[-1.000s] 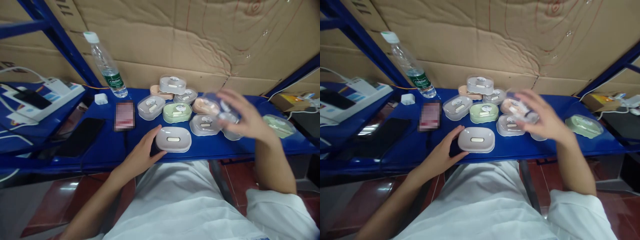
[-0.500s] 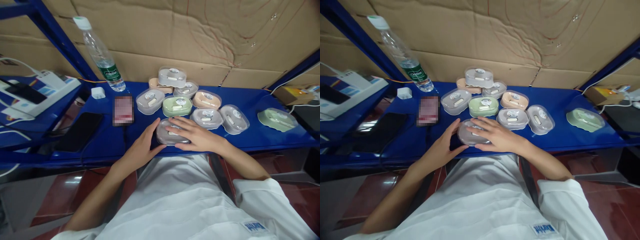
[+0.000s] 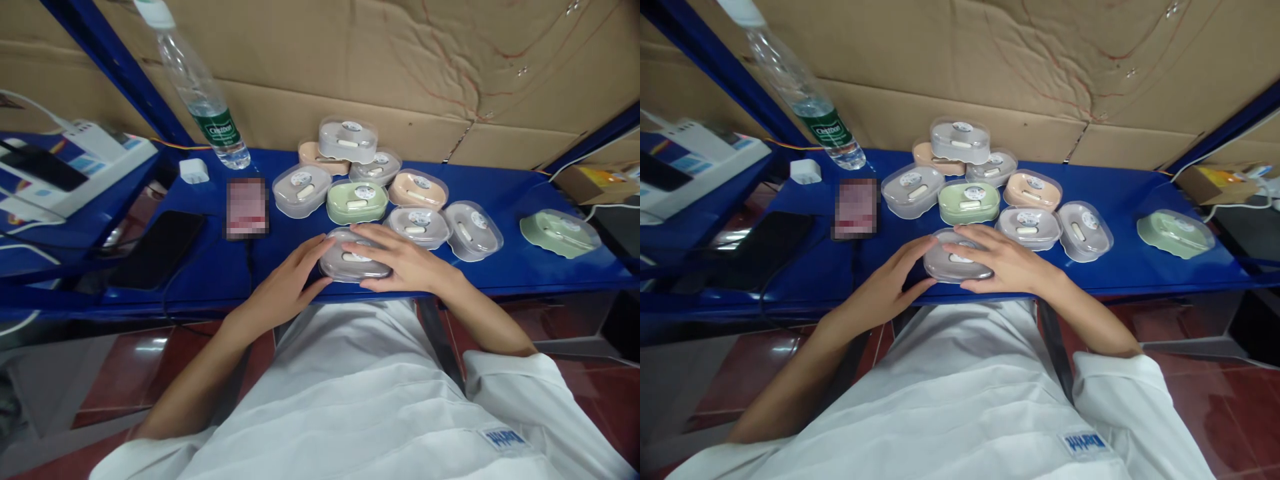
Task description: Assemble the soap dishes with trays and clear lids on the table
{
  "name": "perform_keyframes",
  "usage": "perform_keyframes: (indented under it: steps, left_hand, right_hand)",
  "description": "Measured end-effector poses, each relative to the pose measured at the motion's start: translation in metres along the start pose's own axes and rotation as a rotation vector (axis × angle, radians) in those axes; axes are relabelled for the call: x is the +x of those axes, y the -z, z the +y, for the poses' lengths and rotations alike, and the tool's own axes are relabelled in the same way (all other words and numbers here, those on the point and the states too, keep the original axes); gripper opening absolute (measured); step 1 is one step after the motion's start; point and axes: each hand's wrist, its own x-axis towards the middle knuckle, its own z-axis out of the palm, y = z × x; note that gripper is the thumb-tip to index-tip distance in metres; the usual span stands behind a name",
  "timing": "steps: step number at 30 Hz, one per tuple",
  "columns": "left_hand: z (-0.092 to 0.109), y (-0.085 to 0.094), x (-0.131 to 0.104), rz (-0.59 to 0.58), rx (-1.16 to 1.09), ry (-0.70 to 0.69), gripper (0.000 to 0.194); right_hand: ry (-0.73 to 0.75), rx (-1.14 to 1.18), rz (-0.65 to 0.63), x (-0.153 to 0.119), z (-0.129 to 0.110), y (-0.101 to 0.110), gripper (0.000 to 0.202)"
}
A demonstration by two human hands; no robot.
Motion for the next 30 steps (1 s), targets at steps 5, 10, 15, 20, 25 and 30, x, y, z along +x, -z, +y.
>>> perform_keyframes:
  steps: [5, 10, 15, 20, 25, 30]
  left_hand:
    - [0.005, 0.004, 0.001, -0.028, -0.012, -0.006, 0.068]
    - [0.007, 0.006, 0.001, -0.032, -0.005, -0.008, 0.068]
    - [0.005, 0.006, 0.001, -0.038, 0.005, -0.021, 0.067]
    - [0.004, 0.005, 0.0, -0.049, 0.032, -0.023, 0.068]
    - [0.003, 0.004, -0.001, -0.068, 0.091, 0.017, 0.073]
    - [0.004, 0.005, -0.001, -0.095, 0.114, 0.036, 0.067]
  right_hand:
    - [-0.016, 0.0, -0.01, -0.001, 0.0, 0.0, 0.071]
    - [-0.004, -0.087, 0.014, 0.0, -0.002, -0.006, 0.07]
    - [-0.002, -0.143, -0.027, 0.002, -0.006, -0.01, 0.071]
    - [-0.021, -0.144, 0.01, -0.006, -0.009, -0.012, 0.074]
    - [-0.163, -0.25, 0.14, -0.044, -0.015, -0.007, 0.079]
    - [-0.358, -0.347, 0.173, -0.094, -0.007, 0.01, 0.074]
